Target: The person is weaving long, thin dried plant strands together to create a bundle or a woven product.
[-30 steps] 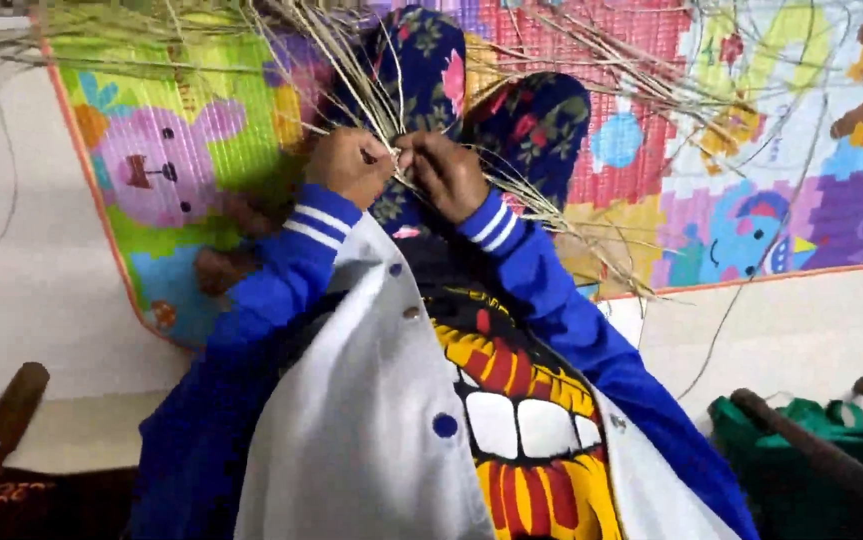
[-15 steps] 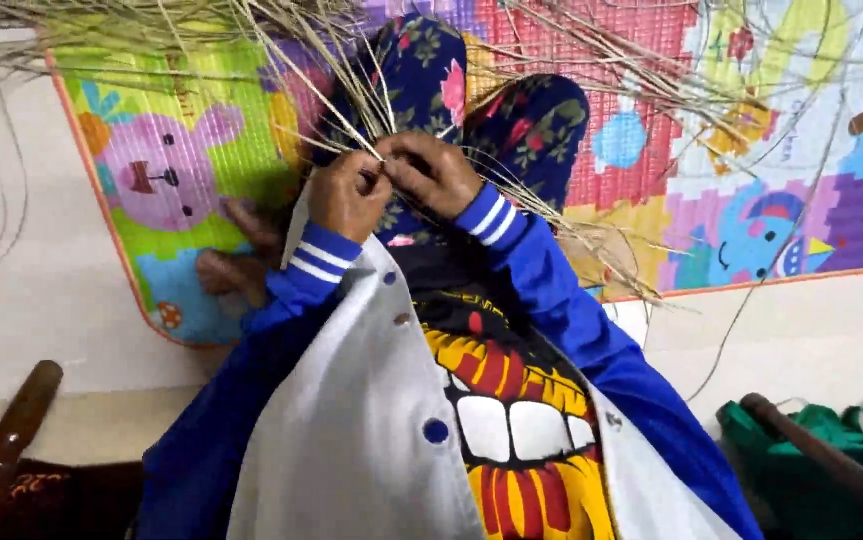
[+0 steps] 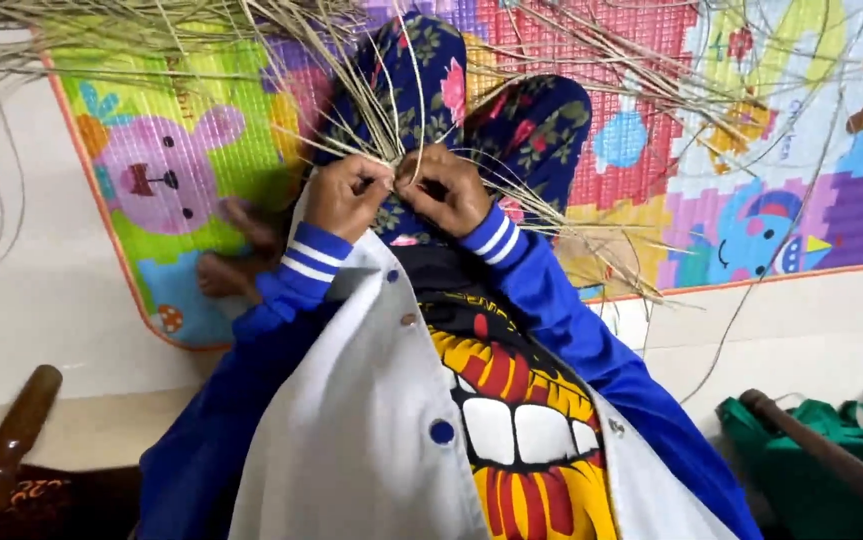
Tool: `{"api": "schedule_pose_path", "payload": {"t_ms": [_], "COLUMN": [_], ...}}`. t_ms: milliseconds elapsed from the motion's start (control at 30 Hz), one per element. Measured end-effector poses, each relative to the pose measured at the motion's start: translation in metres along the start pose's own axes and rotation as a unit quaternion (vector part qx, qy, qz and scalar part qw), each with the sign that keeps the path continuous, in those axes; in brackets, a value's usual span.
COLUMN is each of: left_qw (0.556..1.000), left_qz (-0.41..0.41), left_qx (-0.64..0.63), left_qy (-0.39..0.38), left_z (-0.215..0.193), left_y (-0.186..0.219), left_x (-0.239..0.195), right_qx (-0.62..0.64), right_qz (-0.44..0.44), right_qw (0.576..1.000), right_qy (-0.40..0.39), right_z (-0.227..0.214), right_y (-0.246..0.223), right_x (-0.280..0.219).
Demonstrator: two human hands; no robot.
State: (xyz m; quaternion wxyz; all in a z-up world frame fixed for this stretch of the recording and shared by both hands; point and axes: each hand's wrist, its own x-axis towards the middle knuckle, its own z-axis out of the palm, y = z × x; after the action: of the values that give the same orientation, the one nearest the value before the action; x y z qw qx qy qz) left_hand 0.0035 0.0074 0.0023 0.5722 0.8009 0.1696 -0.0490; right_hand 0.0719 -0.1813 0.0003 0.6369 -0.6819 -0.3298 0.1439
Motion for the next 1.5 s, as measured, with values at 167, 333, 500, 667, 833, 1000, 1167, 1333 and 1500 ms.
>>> {"api": "schedule_pose_path", "payload": {"t_ms": [167,333,500,667,833,1000,1167,1333,1500], "left_qw": [0.999,0.997,0.998,0.997,0.991,0.978,0.997,0.999,0.998], "left_qz": [0.012,-0.011,-0.044,-0.026,0.037,0.108,0.015,-0.002,-0.029], "left_qx": [0.03,0.068,0.037,0.063,0.118,0.169,0.062,0.041,0.053], "left_qy": [0.006,0.028,0.013,0.021,0.047,0.056,0.035,0.008,-0.011], "left_z": [-0.001,0.001,-0.003,0.002,0.002,0.002,0.0,-0.003,-0.005], "left_y": [0.004,0.009,0.015,0.005,0.01,0.011,0.013,0.014,0.018], "left_x": [-0.002,0.0,-0.002,0.0,-0.003,-0.006,-0.007,-0.006,-0.001], "right_qx": [0.011,0.039,0.127,-0.104,-0.311,-0.46,-0.294,-0.211,-0.142], "right_qz": [-0.012,-0.012,0.126,0.102,0.066,0.19,0.285,0.307,0.256], "right_qw": [1.0,0.999,0.979,0.988,0.948,0.865,0.911,0.928,0.955], "right_qy": [0.017,0.026,0.099,0.041,0.003,-0.069,-0.056,-0.029,0.042], "right_z": [0.004,0.002,-0.024,-0.007,0.009,0.013,0.008,0.01,0.017], "right_y": [0.008,-0.014,-0.026,-0.034,-0.053,-0.044,-0.036,-0.033,-0.032], "right_x": [-0.004,-0.003,-0.015,-0.012,-0.001,-0.006,-0.002,-0.004,-0.003]}}
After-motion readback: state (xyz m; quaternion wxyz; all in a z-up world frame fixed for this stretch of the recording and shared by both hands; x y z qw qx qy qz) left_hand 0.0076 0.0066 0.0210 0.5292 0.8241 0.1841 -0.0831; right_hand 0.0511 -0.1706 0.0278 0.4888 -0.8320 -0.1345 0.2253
